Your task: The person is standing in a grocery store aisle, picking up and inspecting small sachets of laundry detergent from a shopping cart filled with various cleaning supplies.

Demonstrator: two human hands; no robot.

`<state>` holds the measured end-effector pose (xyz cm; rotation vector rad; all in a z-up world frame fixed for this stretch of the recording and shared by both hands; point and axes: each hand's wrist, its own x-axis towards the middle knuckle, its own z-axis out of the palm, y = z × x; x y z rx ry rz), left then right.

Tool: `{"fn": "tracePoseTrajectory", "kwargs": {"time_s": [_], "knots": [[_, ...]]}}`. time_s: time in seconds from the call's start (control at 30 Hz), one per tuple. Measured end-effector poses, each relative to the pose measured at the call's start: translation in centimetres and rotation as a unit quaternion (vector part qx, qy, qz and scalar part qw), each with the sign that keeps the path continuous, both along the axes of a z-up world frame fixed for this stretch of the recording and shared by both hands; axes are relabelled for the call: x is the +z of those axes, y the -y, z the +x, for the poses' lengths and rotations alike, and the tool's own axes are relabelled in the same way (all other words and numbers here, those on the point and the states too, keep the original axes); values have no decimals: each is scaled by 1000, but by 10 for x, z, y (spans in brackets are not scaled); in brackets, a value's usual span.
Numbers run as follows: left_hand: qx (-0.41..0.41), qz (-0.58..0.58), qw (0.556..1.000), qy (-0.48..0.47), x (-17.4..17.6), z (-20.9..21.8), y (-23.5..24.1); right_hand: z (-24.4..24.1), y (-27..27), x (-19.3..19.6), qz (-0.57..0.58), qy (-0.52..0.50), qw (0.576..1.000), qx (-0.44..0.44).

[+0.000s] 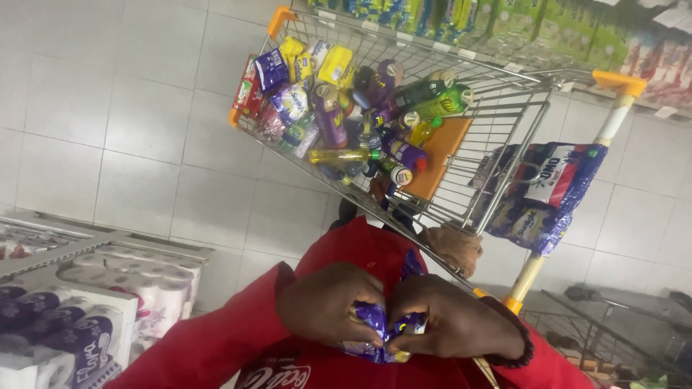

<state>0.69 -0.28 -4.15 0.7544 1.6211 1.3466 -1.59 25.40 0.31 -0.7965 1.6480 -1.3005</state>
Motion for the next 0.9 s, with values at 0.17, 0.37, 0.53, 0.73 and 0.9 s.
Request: {"fn": "tracePoseTrajectory", "kwargs": {"time_s": [0.17,0.37,0.53,0.73,0.9], "knots": [[20,-38,999,29,2,-1,3,1,-5,0,-8,0,999,-43],[65,-11,998,23,2,-4,11,-1,-14,-6,25,-2,998,-55],[59,12,998,-15,5,-10,8,0,-11,-13,7,-11,999,-33],[51,-16,998,18,-2,-8,10,-4,-7,-12,-38,11,999,-18],[26,15,1000,9,-13,-11,19,-6,-13,-12,12,-2,1000,-25]]}}
